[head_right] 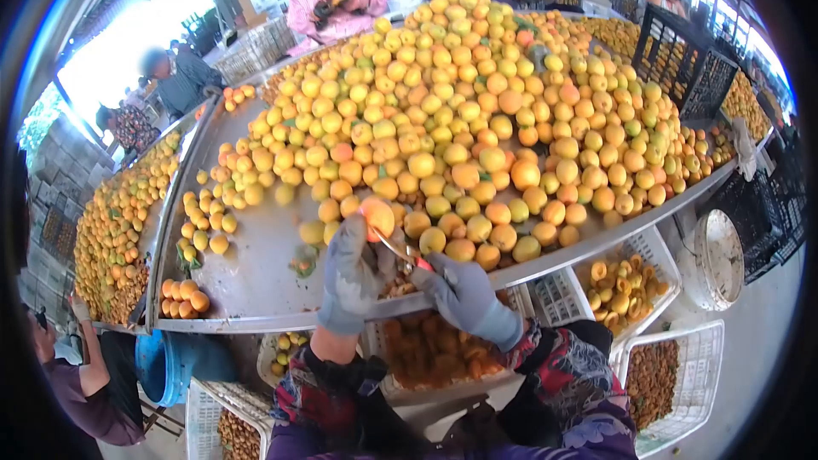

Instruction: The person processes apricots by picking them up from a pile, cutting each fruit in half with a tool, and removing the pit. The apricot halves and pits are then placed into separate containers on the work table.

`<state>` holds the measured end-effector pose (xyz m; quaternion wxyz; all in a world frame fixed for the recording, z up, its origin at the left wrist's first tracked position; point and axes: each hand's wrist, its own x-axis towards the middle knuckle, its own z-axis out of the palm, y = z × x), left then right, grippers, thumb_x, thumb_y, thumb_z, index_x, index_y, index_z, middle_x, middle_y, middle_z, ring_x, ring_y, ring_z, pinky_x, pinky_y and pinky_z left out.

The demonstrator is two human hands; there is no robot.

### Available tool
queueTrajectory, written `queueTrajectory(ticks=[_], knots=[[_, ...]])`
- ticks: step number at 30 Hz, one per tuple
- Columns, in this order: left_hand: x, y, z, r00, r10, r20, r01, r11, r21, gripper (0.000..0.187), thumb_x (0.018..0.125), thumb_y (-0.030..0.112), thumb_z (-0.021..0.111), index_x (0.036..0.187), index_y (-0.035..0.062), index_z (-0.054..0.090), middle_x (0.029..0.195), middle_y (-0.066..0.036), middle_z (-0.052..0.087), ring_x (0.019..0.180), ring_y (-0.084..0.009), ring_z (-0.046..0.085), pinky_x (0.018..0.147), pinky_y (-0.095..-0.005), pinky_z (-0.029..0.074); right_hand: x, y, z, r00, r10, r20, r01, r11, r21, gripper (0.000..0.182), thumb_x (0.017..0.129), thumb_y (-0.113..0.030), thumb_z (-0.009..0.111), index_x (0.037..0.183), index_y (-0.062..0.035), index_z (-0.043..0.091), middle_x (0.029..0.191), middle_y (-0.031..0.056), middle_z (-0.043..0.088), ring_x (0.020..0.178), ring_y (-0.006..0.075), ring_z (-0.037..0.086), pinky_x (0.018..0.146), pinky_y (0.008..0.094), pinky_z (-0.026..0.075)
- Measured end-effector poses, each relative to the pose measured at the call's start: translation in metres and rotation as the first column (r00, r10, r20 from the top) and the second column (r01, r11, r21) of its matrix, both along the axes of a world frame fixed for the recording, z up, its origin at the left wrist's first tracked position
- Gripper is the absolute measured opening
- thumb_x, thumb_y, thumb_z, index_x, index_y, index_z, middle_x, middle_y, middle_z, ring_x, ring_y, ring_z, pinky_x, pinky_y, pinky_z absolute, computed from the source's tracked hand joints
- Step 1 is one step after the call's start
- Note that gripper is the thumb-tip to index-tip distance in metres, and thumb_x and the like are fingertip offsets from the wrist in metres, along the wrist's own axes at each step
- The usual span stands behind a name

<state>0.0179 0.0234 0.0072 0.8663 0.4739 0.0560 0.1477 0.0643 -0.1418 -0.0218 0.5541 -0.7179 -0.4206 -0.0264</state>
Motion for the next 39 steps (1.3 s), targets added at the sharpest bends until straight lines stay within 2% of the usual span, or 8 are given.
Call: queueTrajectory(ticks=[8, 10, 17, 19, 24, 26, 31, 39], knots=[[0.009, 0.014, -0.01, 0.996, -0.088, 0.018, 0.09, 0.98, -0.179, 0.045, 0.093, 0.049, 0.053, 0.096, 0.0047, 0.059, 0.063, -0.003, 0.057, 0.043, -0.0089, 0.042, 0.037, -0.0224, 0.03, 0.005, -0.001, -0.006, 0.963, 0.037, -0.266, -0.078, 0.986, -0.145, 0.03, 0.095, -0.03, 0.056, 0.093, 0.0004, 0.056, 0.056, 0.0113, 0.046, 0.049, 0.0222, 0.046, 0.048, 0.0328, 0.039], [0.009, 0.016, -0.01, 0.999, -0.052, 0.001, 0.051, 0.973, -0.223, 0.045, 0.092, 0.049, 0.053, 0.095, 0.0049, 0.06, 0.063, -0.003, 0.057, 0.043, -0.0093, 0.041, 0.037, -0.0224, 0.029, 0.003, -0.001, -0.005, 0.953, 0.079, -0.293, -0.119, 0.985, -0.121, 0.033, 0.098, -0.03, 0.049, 0.093, 0.0028, 0.055, 0.057, -0.0007, 0.044, 0.052, 0.0057, 0.039, 0.047, 0.0232, 0.033], [0.006, 0.026, -0.012, 0.999, -0.046, 0.02, 0.049, 0.971, -0.235, 0.046, 0.092, 0.049, 0.054, 0.099, 0.0041, 0.059, 0.066, -0.004, 0.059, 0.046, -0.0109, 0.045, 0.039, -0.0245, 0.033, 0.01, -0.016, 0.004, 0.972, 0.078, -0.223, -0.116, 0.98, -0.162, 0.038, 0.098, -0.035, 0.05, 0.089, 0.0016, 0.057, 0.059, -0.0025, 0.045, 0.052, 0.0049, 0.04, 0.048, 0.0225, 0.034], [0.006, 0.023, -0.009, 0.998, -0.036, 0.045, 0.046, 0.971, -0.233, 0.046, 0.092, 0.048, 0.054, 0.101, 0.0033, 0.059, 0.07, -0.005, 0.06, 0.049, -0.0111, 0.047, 0.041, -0.0246, 0.035, 0.016, -0.026, 0.005, 0.737, 0.274, -0.618, -0.244, 0.96, 0.134, 0.026, 0.096, -0.025, 0.053, 0.101, 0.0003, 0.058, 0.07, 0.002, 0.055, 0.057, 0.013, 0.05, 0.055, 0.0273, 0.042], [0.004, -0.004, -0.01, 0.994, -0.102, 0.05, 0.095, 0.987, 0.127, 0.045, 0.097, 0.035, 0.051, 0.122, -0.0023, 0.053, 0.101, -0.006, 0.062, 0.081, -0.0104, 0.057, 0.065, -0.022, 0.047, 0.018, -0.01, 0.03, 0.83, 0.179, -0.529, -0.059, 0.97, 0.236, 0.032, 0.087, -0.014, 0.065, 0.115, -0.0006, 0.055, 0.089, 0.0016, 0.057, 0.074, 0.0062, 0.052, 0.063, 0.0202, 0.044], [0.003, -0.014, -0.015, 0.987, -0.156, 0.044, 0.134, 0.938, 0.32, 0.047, 0.097, 0.026, 0.052, 0.134, -0.0026, 0.044, 0.12, -0.005, 0.055, 0.104, -0.0082, 0.052, 0.082, -0.0212, 0.046, 0.023, -0.002, 0.026, 0.975, 0.009, -0.222, 0.027, 0.987, 0.155, 0.042, 0.081, -0.014, 0.073, 0.116, -0.0021, 0.054, 0.089, 0.0033, 0.06, 0.076, 0.0085, 0.058, 0.067, 0.0224, 0.049], [0.002, -0.022, -0.012, 0.974, -0.225, -0.001, 0.215, 0.932, 0.292, 0.05, 0.097, 0.021, 0.05, 0.139, -0.0014, 0.035, 0.126, -0.007, 0.05, 0.105, -0.0112, 0.052, 0.089, -0.0233, 0.044, 0.024, -0.009, 0.028, 0.938, 0.008, -0.346, 0.0, 1.0, 0.023, 0.05, 0.077, -0.015, 0.076, 0.12, -0.0037, 0.052, 0.092, 0.0072, 0.064, 0.08, 0.0115, 0.063, 0.07, 0.0284, 0.052], [0.003, -0.036, -0.016, 0.99, 0.139, 0.006, -0.123, 0.859, 0.497, 0.026, 0.1, 0.021, 0.044, 0.112, 0.0003, 0.053, 0.097, -0.002, 0.057, 0.085, -0.0075, 0.053, 0.073, -0.0231, 0.046, 0.026, -0.001, 0.017, 0.989, -0.084, 0.12, 0.082, 0.996, 0.018, 0.046, 0.079, -0.03, 0.073, 0.113, -0.0067, 0.053, 0.091, 0.0135, 0.064, 0.078, 0.0326, 0.065, 0.063, 0.0359, 0.051]])
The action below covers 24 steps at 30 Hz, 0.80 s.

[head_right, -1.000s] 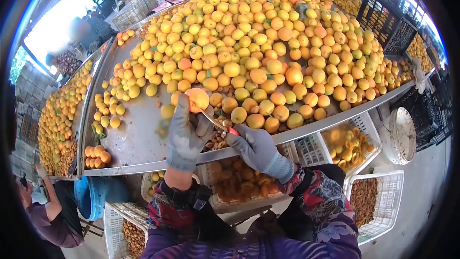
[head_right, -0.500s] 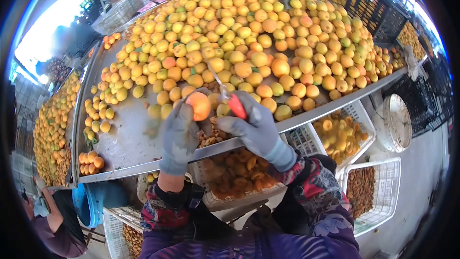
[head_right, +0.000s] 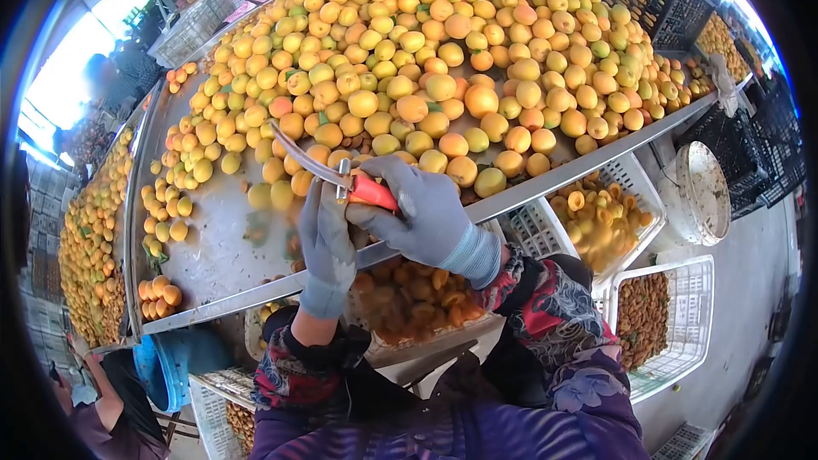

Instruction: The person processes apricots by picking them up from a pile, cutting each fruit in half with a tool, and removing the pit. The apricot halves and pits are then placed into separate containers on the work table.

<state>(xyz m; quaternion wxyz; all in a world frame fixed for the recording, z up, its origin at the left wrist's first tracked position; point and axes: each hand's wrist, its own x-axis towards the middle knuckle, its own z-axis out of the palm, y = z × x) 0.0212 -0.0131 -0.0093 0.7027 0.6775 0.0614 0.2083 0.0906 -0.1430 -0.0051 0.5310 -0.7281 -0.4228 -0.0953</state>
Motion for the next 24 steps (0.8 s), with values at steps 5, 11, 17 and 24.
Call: queueTrajectory(ticks=[5, 11, 17, 24], knots=[[-0.002, -0.002, -0.006, 1.0, 0.016, 0.015, -0.014, 0.989, -0.147, 0.033, 0.098, 0.033, 0.048, 0.108, 0.0022, 0.056, 0.084, 0.001, 0.055, 0.064, -0.0032, 0.048, 0.051, -0.0184, 0.037, -0.002, 0.0, -0.002, 0.994, -0.061, 0.085, 0.069, 0.993, -0.096, 0.045, 0.078, -0.031, 0.073, 0.109, -0.0055, 0.052, 0.09, 0.012, 0.064, 0.077, 0.0314, 0.065, 0.062, 0.0368, 0.051], [-0.002, 0.005, 0.0, 0.97, -0.136, -0.202, 0.04, 0.907, -0.419, 0.037, 0.094, 0.041, 0.053, 0.101, 0.0049, 0.058, 0.071, 0.003, 0.051, 0.045, -0.003, 0.039, 0.036, -0.0194, 0.026, 0.004, -0.002, -0.008, 0.993, -0.042, 0.114, 0.053, 0.994, -0.099, 0.044, 0.077, -0.03, 0.074, 0.107, -0.0051, 0.053, 0.084, 0.0131, 0.063, 0.074, 0.0316, 0.064, 0.061, 0.0367, 0.051], [0.003, 0.01, 0.009, 0.918, -0.272, -0.288, 0.079, 0.838, -0.54, 0.045, 0.095, 0.049, 0.047, 0.096, 0.0058, 0.059, 0.063, -0.001, 0.052, 0.039, -0.0062, 0.033, 0.035, -0.0208, 0.023, 0.008, -0.007, -0.003, 0.995, -0.015, -0.102, 0.007, 0.997, -0.078, 0.033, 0.082, -0.026, 0.071, 0.101, -0.0034, 0.056, 0.075, 0.0111, 0.062, 0.063, 0.0243, 0.062, 0.056, 0.0324, 0.049], [0.006, 0.021, 0.002, 0.936, -0.34, -0.094, 0.147, 0.617, -0.774, 0.057, 0.095, 0.055, 0.041, 0.111, 0.0041, 0.059, 0.07, -0.01, 0.061, 0.041, -0.0099, 0.029, 0.041, -0.022, 0.025, 0.021, -0.022, 0.011, 0.638, 0.249, -0.729, 0.056, 0.929, 0.366, 0.027, 0.092, -0.024, 0.057, 0.106, -0.0017, 0.06, 0.07, 0.0013, 0.061, 0.042, 0.0034, 0.043, 0.039, 0.0175, 0.03]])
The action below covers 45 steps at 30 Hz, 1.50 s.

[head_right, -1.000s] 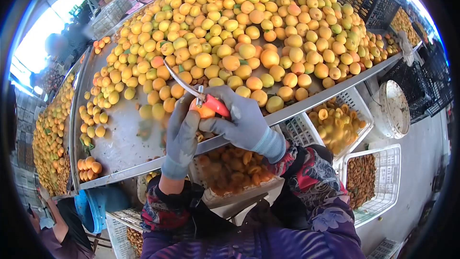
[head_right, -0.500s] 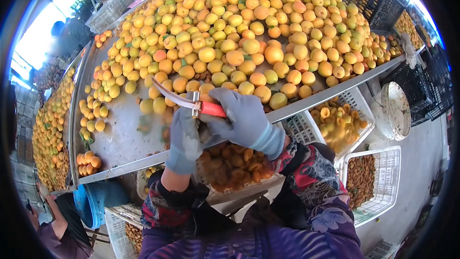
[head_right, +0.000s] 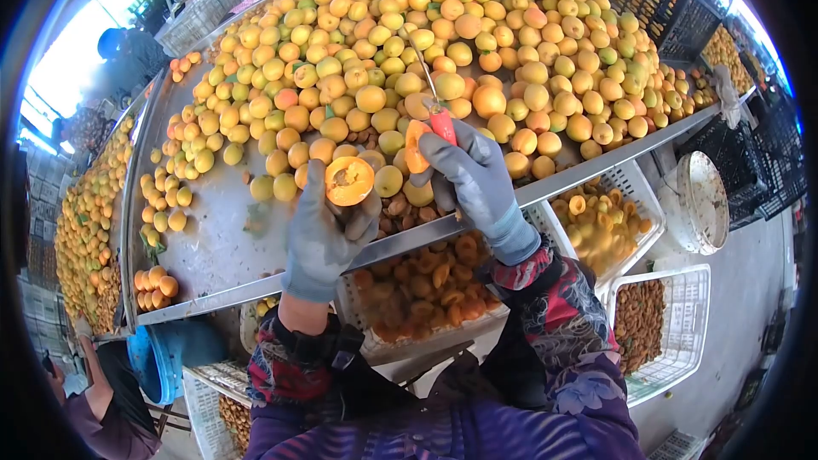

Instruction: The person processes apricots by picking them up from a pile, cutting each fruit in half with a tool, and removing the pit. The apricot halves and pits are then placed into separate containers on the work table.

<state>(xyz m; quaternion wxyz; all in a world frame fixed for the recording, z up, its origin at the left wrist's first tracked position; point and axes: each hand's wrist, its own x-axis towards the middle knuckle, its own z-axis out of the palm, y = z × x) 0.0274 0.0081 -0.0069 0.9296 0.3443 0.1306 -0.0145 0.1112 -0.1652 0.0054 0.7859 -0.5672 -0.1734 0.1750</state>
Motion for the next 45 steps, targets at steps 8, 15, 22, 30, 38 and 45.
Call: queueTrajectory(ticks=[8, 15, 22, 30, 38, 45], knots=[[-0.006, 0.007, 0.002, 0.979, 0.021, 0.203, -0.01, 0.998, -0.055, 0.044, 0.099, 0.036, 0.044, 0.123, 0.0006, 0.053, 0.1, -0.013, 0.065, 0.069, -0.0167, 0.059, 0.059, -0.0307, 0.044, -0.002, -0.001, -0.013, 0.986, 0.147, -0.083, -0.138, 0.986, 0.098, 0.039, 0.091, -0.032, 0.055, 0.11, 0.0019, 0.059, 0.066, 0.0041, 0.059, 0.043, 0.0084, 0.046, 0.04, 0.0213, 0.034], [-0.003, 0.011, -0.005, 0.944, 0.024, 0.329, -0.031, 0.999, 0.015, 0.039, 0.099, 0.032, 0.047, 0.12, -0.0001, 0.053, 0.103, -0.012, 0.065, 0.076, -0.0208, 0.062, 0.068, -0.0338, 0.051, -0.004, -0.002, -0.014, 0.971, 0.201, -0.127, -0.193, 0.979, 0.071, 0.051, 0.089, -0.033, 0.054, 0.123, 0.004, 0.05, 0.066, 0.0058, 0.059, 0.044, 0.0098, 0.047, 0.041, 0.0223, 0.036], [0.0, 0.014, -0.014, 0.941, 0.052, 0.335, -0.029, 0.997, -0.074, 0.034, 0.098, 0.029, 0.05, 0.115, 0.0008, 0.057, 0.103, -0.012, 0.065, 0.083, -0.0218, 0.064, 0.07, -0.0343, 0.053, -0.006, 0.005, -0.014, 0.977, 0.167, -0.134, -0.157, 0.984, 0.081, 0.051, 0.088, -0.033, 0.056, 0.126, 0.0, 0.047, 0.063, 0.0036, 0.055, 0.043, 0.0096, 0.046, 0.041, 0.022, 0.035], [0.002, 0.014, -0.017, 0.928, 0.019, 0.373, -0.007, 0.999, -0.033, 0.032, 0.098, 0.025, 0.05, 0.115, 0.0003, 0.057, 0.106, -0.009, 0.064, 0.093, -0.0216, 0.064, 0.079, -0.0388, 0.053, -0.01, 0.01, 0.006, 0.996, 0.086, -0.017, -0.086, 0.996, 0.004, 0.03, 0.089, -0.022, 0.061, 0.111, -0.0027, 0.058, 0.066, 0.0002, 0.054, 0.046, 0.0075, 0.046, 0.044, 0.0216, 0.036], [0.002, -0.002, -0.013, 0.944, 0.062, 0.323, -0.062, 0.998, -0.01, 0.033, 0.095, 0.021, 0.055, 0.122, 0.0006, 0.054, 0.109, -0.007, 0.062, 0.095, -0.0146, 0.06, 0.078, -0.0301, 0.05, -0.022, 0.026, 0.007, 0.667, -0.039, 0.744, 0.345, 0.901, -0.262, 0.036, 0.076, -0.025, 0.076, 0.104, -0.0058, 0.063, 0.082, 0.0097, 0.066, 0.072, 0.0212, 0.066, 0.063, 0.0303, 0.052], [0.003, -0.001, -0.022, 0.959, 0.042, 0.282, -0.058, 0.997, 0.048, 0.033, 0.093, 0.019, 0.059, 0.12, 0.0002, 0.056, 0.098, -0.005, 0.065, 0.08, -0.0129, 0.061, 0.07, -0.0255, 0.049, -0.024, 0.027, 0.009, 0.646, 0.023, 0.763, 0.431, 0.814, -0.389, 0.045, 0.07, -0.023, 0.08, 0.108, -0.005, 0.063, 0.086, 0.0138, 0.066, 0.072, 0.0272, 0.066, 0.064, 0.0323, 0.052]])
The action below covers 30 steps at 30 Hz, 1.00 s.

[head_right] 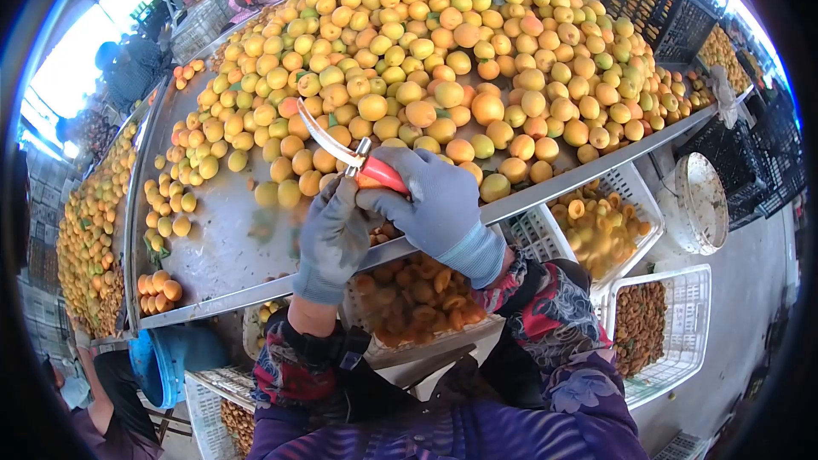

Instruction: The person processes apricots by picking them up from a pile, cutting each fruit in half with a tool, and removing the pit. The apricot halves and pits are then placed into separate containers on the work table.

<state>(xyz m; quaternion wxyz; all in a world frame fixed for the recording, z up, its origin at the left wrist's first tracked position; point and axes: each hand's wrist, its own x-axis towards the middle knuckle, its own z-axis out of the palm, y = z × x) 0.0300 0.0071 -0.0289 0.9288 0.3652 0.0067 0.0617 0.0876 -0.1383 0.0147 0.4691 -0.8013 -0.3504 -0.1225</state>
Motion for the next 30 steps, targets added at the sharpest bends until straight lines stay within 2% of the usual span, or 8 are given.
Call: queueTrajectory(ticks=[4, 7, 10, 17, 19, 22, 25, 30], knots=[[-0.001, -0.005, 0.003, 0.999, 0.036, 0.004, -0.036, 0.999, -0.006, 0.031, 0.094, 0.019, 0.058, 0.119, 0.0006, 0.057, 0.098, -0.005, 0.065, 0.078, -0.0132, 0.061, 0.068, -0.0259, 0.049, 0.002, 0.0, -0.002, 0.995, -0.026, 0.1, 0.028, 0.999, -0.019, 0.041, 0.074, -0.022, 0.078, 0.109, -0.0049, 0.064, 0.082, 0.0115, 0.065, 0.069, 0.0211, 0.064, 0.063, 0.0298, 0.05], [-0.002, -0.002, 0.002, 0.999, -0.009, 0.05, 0.01, 1.0, -0.015, 0.033, 0.095, 0.02, 0.056, 0.122, 0.0005, 0.056, 0.099, -0.006, 0.065, 0.078, -0.0141, 0.062, 0.07, -0.0272, 0.05, 0.001, -0.001, -0.006, 0.99, 0.091, -0.11, -0.072, 0.984, 0.16, 0.032, 0.079, -0.021, 0.074, 0.105, -0.0047, 0.063, 0.081, 0.0087, 0.065, 0.071, 0.0194, 0.063, 0.062, 0.0292, 0.049], [-0.002, -0.002, 0.006, 0.998, -0.003, 0.06, 0.009, 0.996, -0.091, 0.036, 0.096, 0.022, 0.054, 0.124, 0.0005, 0.053, 0.102, -0.008, 0.065, 0.081, -0.0151, 0.063, 0.072, -0.0289, 0.051, 0.0, 0.0, -0.006, 0.8, 0.349, -0.488, -0.032, 0.837, 0.546, 0.02, 0.083, -0.007, 0.068, 0.101, -0.0016, 0.062, 0.083, 0.0008, 0.057, 0.071, 0.004, 0.049, 0.062, 0.0195, 0.043], [-0.004, -0.011, 0.016, 0.999, 0.045, 0.0, -0.045, 0.998, -0.033, 0.036, 0.096, 0.02, 0.053, 0.124, -0.0022, 0.051, 0.104, -0.01, 0.064, 0.086, -0.0165, 0.062, 0.074, -0.03, 0.051, 0.002, -0.001, -0.01, 0.949, 0.185, -0.257, -0.115, 0.958, 0.265, 0.023, 0.083, -0.009, 0.069, 0.102, 0.0004, 0.061, 0.082, -0.0001, 0.058, 0.071, 0.0045, 0.05, 0.062, 0.0213, 0.043], [-0.001, -0.007, 0.014, 0.996, 0.086, -0.001, -0.086, 0.996, 0.021, 0.035, 0.096, 0.019, 0.053, 0.123, -0.0027, 0.051, 0.104, -0.011, 0.064, 0.087, -0.0167, 0.062, 0.073, -0.03, 0.051, 0.002, -0.004, -0.012, 0.901, 0.276, -0.336, -0.083, 0.868, 0.49, 0.025, 0.081, -0.008, 0.069, 0.103, 0.0002, 0.061, 0.078, 0.0003, 0.059, 0.069, 0.006, 0.052, 0.062, 0.0226, 0.044], [0.002, 0.008, 0.026, 0.996, 0.051, 0.075, -0.052, 0.999, 0.012, 0.033, 0.093, 0.021, 0.057, 0.116, -0.0026, 0.056, 0.103, -0.014, 0.064, 0.084, -0.0178, 0.06, 0.07, -0.031, 0.049, 0.006, -0.02, 0.0, 0.817, 0.171, -0.551, 0.136, 0.871, 0.471, 0.024, 0.082, -0.008, 0.067, 0.103, 0.0011, 0.061, 0.073, 0.0001, 0.058, 0.067, 0.007, 0.052, 0.06, 0.0234, 0.044], [0.012, 0.032, 0.047, 0.991, 0.117, 0.071, -0.117, 0.993, 0.007, 0.03, 0.093, 0.021, 0.058, 0.112, -0.0022, 0.059, 0.101, -0.014, 0.064, 0.083, -0.0192, 0.06, 0.071, -0.0325, 0.048, 0.004, -0.043, -0.002, 0.857, 0.104, -0.504, 0.163, 0.874, 0.457, 0.015, 0.085, -0.009, 0.062, 0.096, 0.002, 0.061, 0.069, 0.0005, 0.058, 0.061, 0.0054, 0.049, 0.054, 0.0215, 0.04], [0.046, 0.119, 0.087, 0.959, 0.273, 0.069, -0.281, 0.947, 0.158, 0.028, 0.093, 0.024, 0.057, 0.111, 0.0028, 0.06, 0.099, -0.009, 0.065, 0.085, -0.0201, 0.061, 0.078, -0.0366, 0.05, -0.027, -0.077, -0.02, 0.637, 0.223, -0.738, 0.254, 0.843, 0.474, 0.016, 0.085, -0.008, 0.061, 0.098, 0.001, 0.059, 0.069, 0.0028, 0.06, 0.055, 0.0048, 0.052, 0.044, 0.0181, 0.037]])
